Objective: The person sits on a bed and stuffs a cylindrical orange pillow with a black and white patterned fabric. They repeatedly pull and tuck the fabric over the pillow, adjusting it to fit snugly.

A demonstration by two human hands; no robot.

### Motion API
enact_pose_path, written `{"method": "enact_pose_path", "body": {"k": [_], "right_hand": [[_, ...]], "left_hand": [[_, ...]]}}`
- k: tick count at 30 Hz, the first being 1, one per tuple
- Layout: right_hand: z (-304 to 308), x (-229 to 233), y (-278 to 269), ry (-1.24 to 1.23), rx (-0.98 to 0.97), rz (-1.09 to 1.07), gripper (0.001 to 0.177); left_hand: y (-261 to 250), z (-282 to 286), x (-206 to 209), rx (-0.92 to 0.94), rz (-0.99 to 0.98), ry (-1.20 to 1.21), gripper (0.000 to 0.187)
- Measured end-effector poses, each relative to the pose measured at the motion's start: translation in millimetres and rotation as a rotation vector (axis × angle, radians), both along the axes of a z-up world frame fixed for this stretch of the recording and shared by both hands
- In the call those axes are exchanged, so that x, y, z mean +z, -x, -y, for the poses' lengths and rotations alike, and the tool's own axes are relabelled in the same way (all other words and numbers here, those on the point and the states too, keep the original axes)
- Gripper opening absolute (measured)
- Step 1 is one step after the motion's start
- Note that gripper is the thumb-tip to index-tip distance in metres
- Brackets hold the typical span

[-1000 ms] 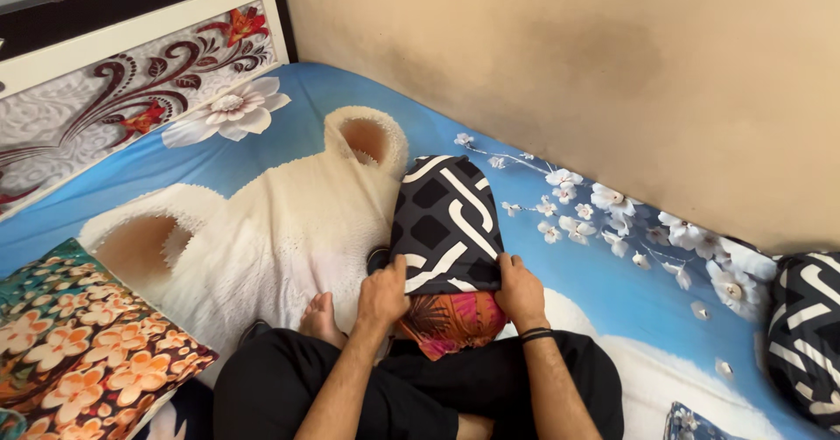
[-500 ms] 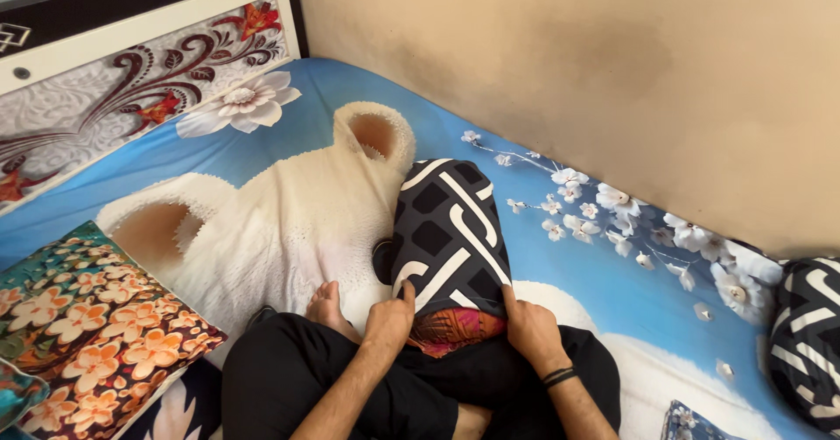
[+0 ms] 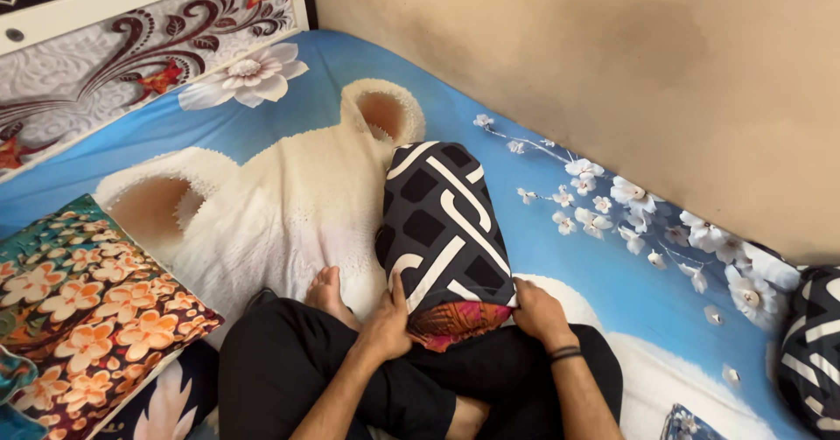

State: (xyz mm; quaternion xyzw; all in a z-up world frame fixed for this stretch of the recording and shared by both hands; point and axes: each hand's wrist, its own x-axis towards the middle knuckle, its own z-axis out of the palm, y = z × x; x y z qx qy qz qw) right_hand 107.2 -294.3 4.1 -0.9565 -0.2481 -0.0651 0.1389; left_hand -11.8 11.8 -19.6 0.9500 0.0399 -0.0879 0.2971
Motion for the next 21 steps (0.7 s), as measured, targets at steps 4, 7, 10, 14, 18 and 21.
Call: {"method": "enact_pose_path", "body": {"k": [4, 7, 10, 14, 18, 21], "right_hand": [[3.1, -6.9, -5.9, 0.104, 0.010, -0.036, 0.044], [-1.9, 7.9, 14.8, 0.126, -0.002, -0.008, 0.049], [-12.7, 28.6, 47.7, 0.114, 0.002, 0.034, 0.043], [-15.6, 56.4, 65.8, 0.134, -0.005, -0.049, 0.024], [-4.6, 73.3, 18.5, -0.166, -0.051, -0.320, 0.030], [-18.2, 60.7, -49.3, -0.593, -0.033, -0.192, 0.031]], "left_hand": [[-4.0, -1.9, -14.2, -0.071, 0.185, 0.399, 0.147], [-1.3, -2.4, -25.5, 0.019, 0.304, 0.429, 0.144], [10.2, 1.9, -33.4, 0.133, 0.147, 0.231, 0.129], [14.7, -15.8, -27.5, -0.119, 0.237, -0.167, 0.078], [-41.0, -87.5, 1.1, -0.247, -0.325, 0.484, 0.037], [-83.2, -88.7, 13.4, 0.111, 0.323, 0.182, 0.046]]}}
